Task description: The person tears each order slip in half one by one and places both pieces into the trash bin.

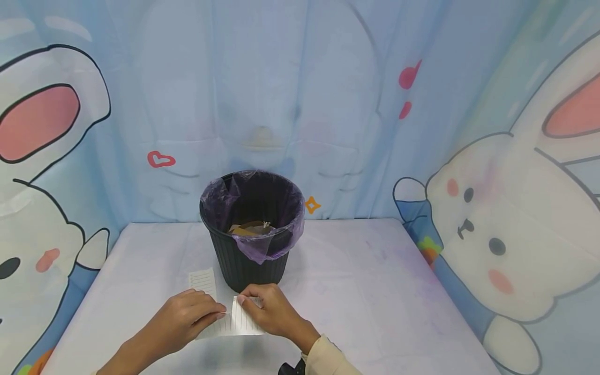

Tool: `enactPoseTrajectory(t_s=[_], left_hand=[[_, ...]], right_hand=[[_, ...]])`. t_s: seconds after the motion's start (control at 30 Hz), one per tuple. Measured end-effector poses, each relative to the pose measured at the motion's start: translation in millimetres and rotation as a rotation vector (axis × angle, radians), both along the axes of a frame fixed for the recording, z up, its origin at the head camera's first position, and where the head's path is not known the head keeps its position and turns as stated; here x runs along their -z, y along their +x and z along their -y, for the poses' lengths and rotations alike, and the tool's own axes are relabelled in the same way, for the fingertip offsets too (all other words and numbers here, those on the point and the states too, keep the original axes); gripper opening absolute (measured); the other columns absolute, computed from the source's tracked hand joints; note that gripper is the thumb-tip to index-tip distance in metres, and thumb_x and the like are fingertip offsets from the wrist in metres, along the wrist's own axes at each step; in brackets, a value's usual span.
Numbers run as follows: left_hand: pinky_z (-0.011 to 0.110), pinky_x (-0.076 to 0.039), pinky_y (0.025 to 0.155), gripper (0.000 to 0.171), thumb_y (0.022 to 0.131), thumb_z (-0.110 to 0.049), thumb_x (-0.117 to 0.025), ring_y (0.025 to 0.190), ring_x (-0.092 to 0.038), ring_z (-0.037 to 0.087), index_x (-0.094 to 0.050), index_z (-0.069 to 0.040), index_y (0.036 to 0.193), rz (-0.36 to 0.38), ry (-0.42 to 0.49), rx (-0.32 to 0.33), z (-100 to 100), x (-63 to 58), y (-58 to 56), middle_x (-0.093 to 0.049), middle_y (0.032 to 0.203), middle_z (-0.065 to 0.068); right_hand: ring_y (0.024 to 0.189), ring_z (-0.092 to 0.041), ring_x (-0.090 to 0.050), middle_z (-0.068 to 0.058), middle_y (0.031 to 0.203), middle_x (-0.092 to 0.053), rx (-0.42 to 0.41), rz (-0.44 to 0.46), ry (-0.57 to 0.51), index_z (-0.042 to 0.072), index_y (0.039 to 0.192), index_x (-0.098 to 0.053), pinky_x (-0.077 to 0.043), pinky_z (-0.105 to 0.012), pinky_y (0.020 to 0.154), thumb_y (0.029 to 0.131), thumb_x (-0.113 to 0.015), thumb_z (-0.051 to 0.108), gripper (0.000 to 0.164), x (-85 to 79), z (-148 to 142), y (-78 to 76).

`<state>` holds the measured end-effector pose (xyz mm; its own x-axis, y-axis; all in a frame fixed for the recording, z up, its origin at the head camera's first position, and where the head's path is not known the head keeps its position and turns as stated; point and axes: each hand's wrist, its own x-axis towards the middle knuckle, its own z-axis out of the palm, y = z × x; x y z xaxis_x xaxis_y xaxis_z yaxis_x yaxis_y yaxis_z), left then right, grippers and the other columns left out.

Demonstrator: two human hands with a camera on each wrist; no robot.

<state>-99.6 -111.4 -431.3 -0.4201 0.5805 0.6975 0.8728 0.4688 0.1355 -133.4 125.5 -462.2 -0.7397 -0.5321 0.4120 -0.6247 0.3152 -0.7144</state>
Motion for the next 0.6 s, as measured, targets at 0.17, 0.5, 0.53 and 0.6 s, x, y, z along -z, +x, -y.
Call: enactPoseTrajectory(t_s=[0.17, 0.5, 0.53, 0.6], left_hand=[[0.013, -0.047, 0.065, 0.015, 0.078, -0.014, -0.083, 0.068, -0.056, 0.000, -0.075, -0.018, 0.091, -0.001, -0.003, -0.005, 0.0, -1.2, 0.4, -0.070, 0.079, -0.012], [0.013, -0.048, 0.066, 0.015, 0.077, -0.013, -0.083, 0.067, -0.055, -0.001, -0.075, -0.017, 0.089, 0.000, 0.016, 0.000, -1.3, -0.6, 0.4, -0.069, 0.078, -0.013], [0.013, -0.048, 0.066, 0.015, 0.077, -0.013, -0.083, 0.068, -0.055, -0.001, -0.075, -0.018, 0.089, -0.002, 0.017, 0.000, -1.3, -0.6, 0.4, -0.069, 0.078, -0.013], [0.013, -0.047, 0.065, 0.014, 0.078, -0.013, -0.083, 0.068, -0.055, -0.001, -0.075, -0.018, 0.090, -0.001, 0.015, 0.001, -1.1, -1.1, 0.8, -0.069, 0.078, -0.013]], right_hand=[[0.075, -0.001, -0.061, -0.007, 0.087, -0.076, 0.002, -0.010, 0.005, 0.005, 0.090, -0.073, -0.056, -0.021, 0.069, 0.098, -0.063, 0.010, 0.014, -3.1, -0.1, 0.2], [0.075, -0.001, -0.061, -0.007, 0.087, -0.076, 0.009, -0.004, 0.005, 0.005, 0.091, -0.073, -0.057, -0.022, 0.069, 0.098, -0.062, 0.011, 0.014, -3.7, -0.5, -0.8], [0.075, -0.001, -0.061, -0.007, 0.087, -0.076, 0.007, -0.004, 0.002, 0.005, 0.091, -0.073, -0.057, -0.022, 0.068, 0.098, -0.062, 0.010, 0.014, -3.3, -0.6, -0.9], [0.075, -0.001, -0.061, -0.008, 0.087, -0.076, 0.005, -0.003, -0.002, 0.005, 0.091, -0.073, -0.057, -0.022, 0.068, 0.099, -0.062, 0.010, 0.014, -2.4, -0.6, -1.1]])
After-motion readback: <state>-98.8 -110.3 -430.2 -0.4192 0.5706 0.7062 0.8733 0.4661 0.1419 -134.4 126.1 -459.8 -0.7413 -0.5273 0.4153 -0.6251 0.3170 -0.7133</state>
